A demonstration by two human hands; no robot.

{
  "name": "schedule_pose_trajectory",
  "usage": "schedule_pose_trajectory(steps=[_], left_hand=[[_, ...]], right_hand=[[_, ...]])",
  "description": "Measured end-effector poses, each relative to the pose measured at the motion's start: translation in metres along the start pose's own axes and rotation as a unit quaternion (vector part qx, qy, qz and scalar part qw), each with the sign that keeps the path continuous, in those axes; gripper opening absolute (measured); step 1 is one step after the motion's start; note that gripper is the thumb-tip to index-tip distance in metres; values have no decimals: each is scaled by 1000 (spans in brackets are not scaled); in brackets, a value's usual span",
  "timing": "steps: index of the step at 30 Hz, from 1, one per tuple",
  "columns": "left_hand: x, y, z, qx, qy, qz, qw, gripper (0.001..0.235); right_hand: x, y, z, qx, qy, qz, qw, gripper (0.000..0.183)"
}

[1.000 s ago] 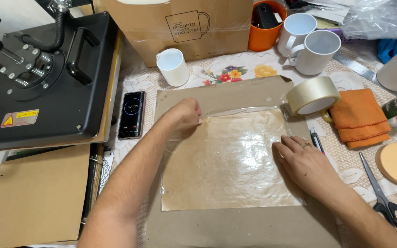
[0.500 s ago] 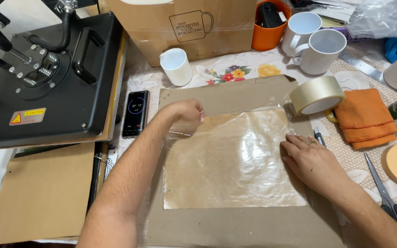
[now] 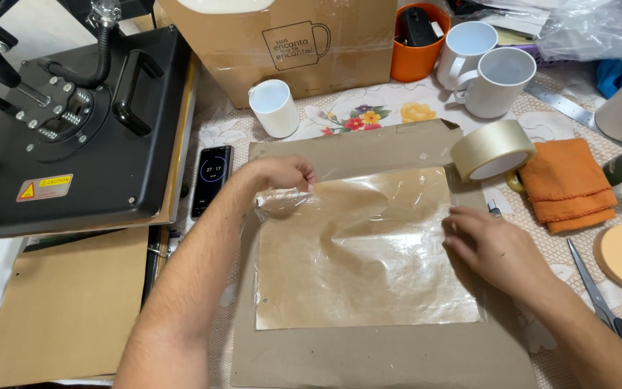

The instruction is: The person applies clear packing tape to a sheet of brown paper placed on a cardboard surface. They use a utility knife to cut the tape and smooth it down, then use scissors to trim the excess tape from the edges of the paper.

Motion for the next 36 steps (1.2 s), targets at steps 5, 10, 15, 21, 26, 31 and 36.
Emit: schedule_pose_trajectory(steps=[5,10,15,21,26,31,36], left_hand=[[-1,-3,0,59,-23,49,997,13],[-5,-4,-9,85,-39,58,994,17],[-5,-6,-7,120,-52,95,987,18],[-12,-8,-12,138,-52,112,983,17],[-19,-9,-24,128,-73,109,983,19],[-9,-10,-1,144,-94,105,980,18],[1,-16,46,160,-183,143,959,12]], right_hand=[[18,31,-1,222,-31,98,970,29],[37,74,-40,261,-73,149,951,73],[93,63,-78,104,-190,163,963,82],[106,56,-84,171,-72,242,952,30],[89,89,-76,250,-10,320,914,27],[88,75,-64,252,-22,408,877,32],[75,56,-62,238,-1,415,878,57]])
Point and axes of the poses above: each hand's wrist, its own z-axis away from the middle knuckle, its own y-axis out of the back of the hand, x = y × z, the point moved 6 cm from there along -z, towards the middle knuckle, and after that the axes turned 1 degree about x, right-handed, at the moved point
